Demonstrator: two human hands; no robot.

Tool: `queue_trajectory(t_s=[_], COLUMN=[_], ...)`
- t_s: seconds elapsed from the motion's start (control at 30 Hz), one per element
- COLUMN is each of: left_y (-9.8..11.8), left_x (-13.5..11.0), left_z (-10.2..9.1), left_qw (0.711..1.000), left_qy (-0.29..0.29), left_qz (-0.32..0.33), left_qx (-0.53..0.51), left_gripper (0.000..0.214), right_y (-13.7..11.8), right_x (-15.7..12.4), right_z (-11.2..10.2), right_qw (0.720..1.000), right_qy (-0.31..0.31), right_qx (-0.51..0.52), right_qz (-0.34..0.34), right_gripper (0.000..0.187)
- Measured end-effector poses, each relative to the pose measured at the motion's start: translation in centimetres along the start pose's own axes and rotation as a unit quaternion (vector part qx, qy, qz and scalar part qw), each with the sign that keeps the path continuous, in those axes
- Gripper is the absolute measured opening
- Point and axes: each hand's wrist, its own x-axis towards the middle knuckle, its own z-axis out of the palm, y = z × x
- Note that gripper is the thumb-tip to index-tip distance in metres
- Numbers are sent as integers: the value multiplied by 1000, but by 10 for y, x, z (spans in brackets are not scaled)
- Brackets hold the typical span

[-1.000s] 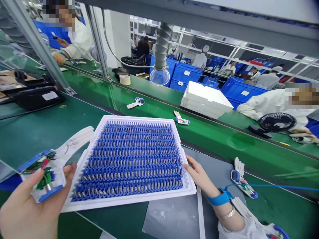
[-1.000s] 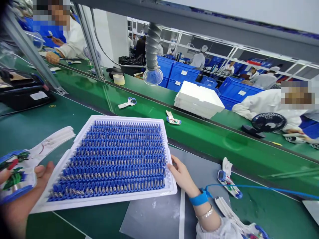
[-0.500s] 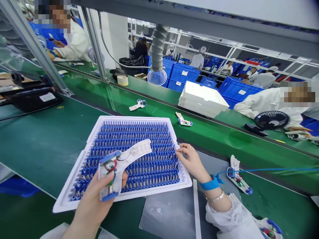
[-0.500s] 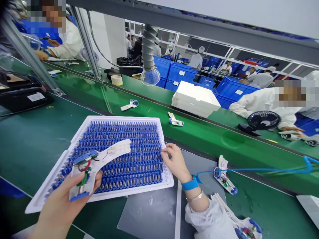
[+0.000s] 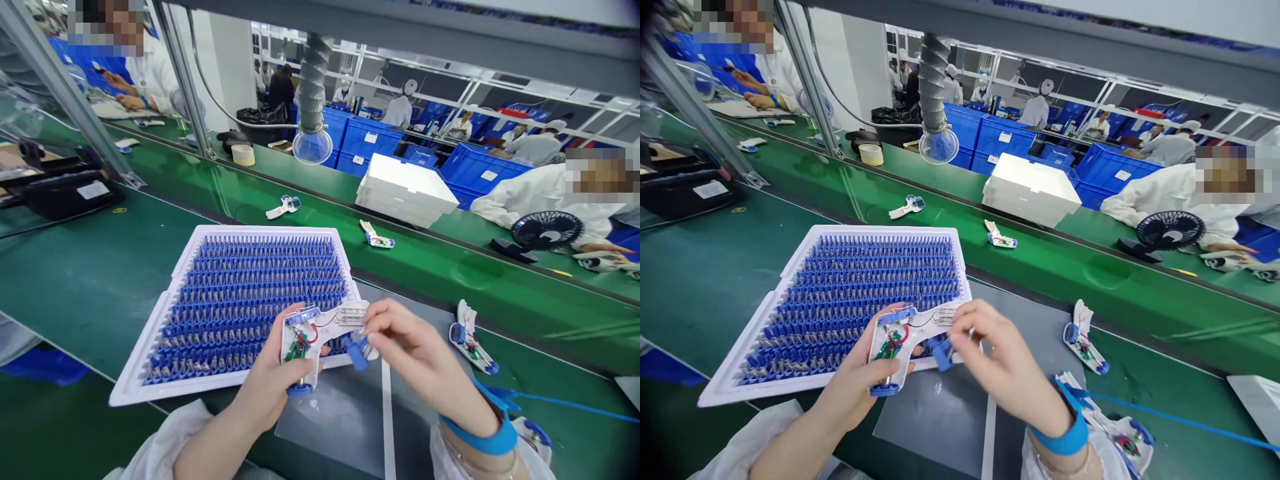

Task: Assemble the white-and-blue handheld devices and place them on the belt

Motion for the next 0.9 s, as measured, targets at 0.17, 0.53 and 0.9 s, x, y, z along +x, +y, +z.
queue_trajectory(t_s=[0.17, 0.53, 0.9], left_y=[-16, -30, -31], left_x=[3, -4, -3], left_z=[12, 22, 29], left_qw=[996, 994, 998], left_qy=[-82, -97, -60], left_qz=[-22, -11, 25], left_qx=[-3, 44, -4], left_gripper=[79, 69, 61], right_y=[-8, -1, 12], right_x=[-13, -27, -49], right_z=[10, 5, 22], right_qw=[997, 998, 948], right_qy=[-79, -43, 31], right_qx=[-8, -46, -301], right_qz=[9, -10, -97], right_gripper=[16, 16, 21])
